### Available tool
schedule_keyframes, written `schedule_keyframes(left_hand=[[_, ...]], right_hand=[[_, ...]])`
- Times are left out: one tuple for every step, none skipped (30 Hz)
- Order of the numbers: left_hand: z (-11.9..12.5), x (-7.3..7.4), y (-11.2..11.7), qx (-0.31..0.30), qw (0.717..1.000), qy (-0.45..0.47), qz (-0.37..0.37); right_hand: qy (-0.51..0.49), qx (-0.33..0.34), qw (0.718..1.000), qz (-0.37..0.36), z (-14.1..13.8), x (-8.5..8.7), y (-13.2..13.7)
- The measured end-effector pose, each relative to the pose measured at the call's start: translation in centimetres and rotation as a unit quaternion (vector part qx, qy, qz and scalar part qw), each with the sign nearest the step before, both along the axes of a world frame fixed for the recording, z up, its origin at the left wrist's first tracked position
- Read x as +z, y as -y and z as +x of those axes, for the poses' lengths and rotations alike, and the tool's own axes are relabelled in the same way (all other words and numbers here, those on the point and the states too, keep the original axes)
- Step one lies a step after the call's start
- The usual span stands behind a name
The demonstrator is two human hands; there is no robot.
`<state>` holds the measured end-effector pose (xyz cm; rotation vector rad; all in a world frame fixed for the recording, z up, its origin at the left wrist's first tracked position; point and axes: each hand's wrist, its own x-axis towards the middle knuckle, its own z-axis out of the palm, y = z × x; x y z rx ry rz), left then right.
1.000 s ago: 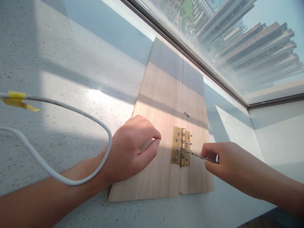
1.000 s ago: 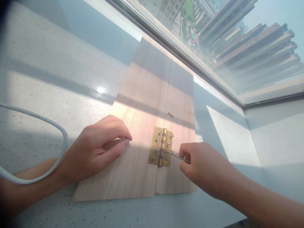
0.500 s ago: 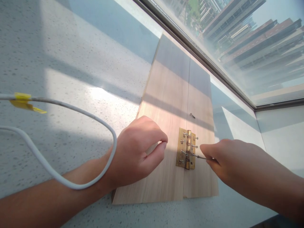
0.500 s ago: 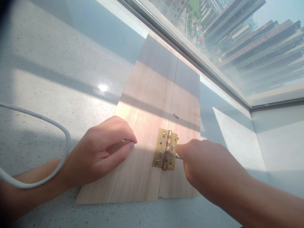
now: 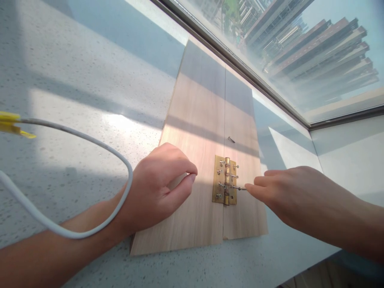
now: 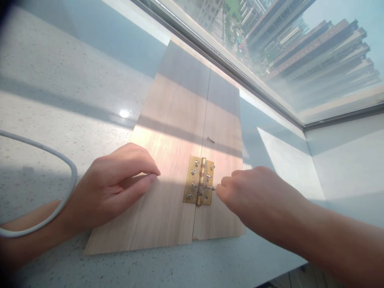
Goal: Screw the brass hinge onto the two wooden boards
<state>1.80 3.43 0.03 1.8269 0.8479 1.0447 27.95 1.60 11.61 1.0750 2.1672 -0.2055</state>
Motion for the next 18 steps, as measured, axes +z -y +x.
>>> schedule_keyframes(left_hand=[[0.0, 0.0, 0.0, 0.0, 1.0, 0.005, 0.003], [0.0, 0.0, 0.0, 0.0, 1.0, 0.007, 0.005], [-0.1, 0.0, 0.0, 0.0, 1.0, 0.006, 0.006], [-0.1, 0.0, 0.0, -0.001, 1.0, 0.001, 0.005], [-0.1, 0.1, 0.0, -0.001, 1.0, -0.003, 0.004], [-0.1, 0.1, 0.0, -0.001, 1.0, -0.006, 0.004], [-0.1, 0.2, -0.1, 0.0, 1.0, -0.006, 0.005], [0.0, 0.3, -0.1, -0.001, 1.0, -0.005, 0.004], [0.0, 0.3, -0.1, -0.002, 1.0, -0.003, 0.005], [0.0, 0.3, -0.2, -0.002, 1.0, -0.003, 0.005], [0.0, 0.3, -0.2, -0.002, 1.0, -0.004, 0.003], [0.0, 0.3, -0.2, -0.003, 1.0, -0.007, 0.0], [0.0, 0.3, -0.2, -0.002, 1.0, -0.008, -0.001], [0.0, 0.3, -0.1, -0.001, 1.0, -0.007, -0.002], [0.0, 0.3, -0.1, -0.001, 1.0, -0.007, -0.002], [-0.1, 0.3, -0.1, -0.003, 1.0, -0.007, -0.004], [-0.1, 0.3, -0.1, -0.004, 1.0, -0.008, -0.003], [-0.1, 0.3, -0.1, -0.004, 1.0, -0.01, -0.004]], right_hand=[[-0.006, 0.072, 0.997, -0.004, 0.2, 0.0, 0.0], [-0.005, 0.121, 0.993, -0.01, 0.2, 0.0, 0.0], [0.004, 0.146, 0.989, -0.015, 0.1, -0.1, 0.0], [0.017, 0.142, 0.99, -0.016, -0.1, -0.2, -0.1], [0.031, 0.117, 0.992, -0.021, -0.4, -0.2, -0.3], [0.047, 0.074, 0.996, -0.024, -0.8, -0.3, -0.4], [0.063, 0.02, 0.998, -0.022, -1.2, -0.4, -0.5], [0.078, -0.044, 0.996, -0.015, -1.6, -0.4, -0.6], [0.085, -0.116, 0.99, -0.008, -1.9, -0.5, -0.7], [0.085, -0.196, 0.977, -0.001, -2.3, -0.6, -0.7], [0.08, -0.282, 0.956, 0.004, -2.5, -0.6, -0.6], [0.069, -0.368, 0.927, 0.0, -2.7, -0.7, -0.4], [0.054, -0.448, 0.892, -0.007, -2.8, -0.8, -0.2], [0.039, -0.51, 0.859, -0.01, -2.8, -0.8, 0.0], [0.03, -0.542, 0.84, -0.008, -2.6, -0.8, 0.2], [0.027, -0.535, 0.844, -0.004, -2.4, -0.8, 0.4], [0.029, -0.488, 0.872, 0.002, -2.0, -0.7, 0.7], [0.033, -0.402, 0.915, 0.001, -1.7, -0.6, 0.9]])
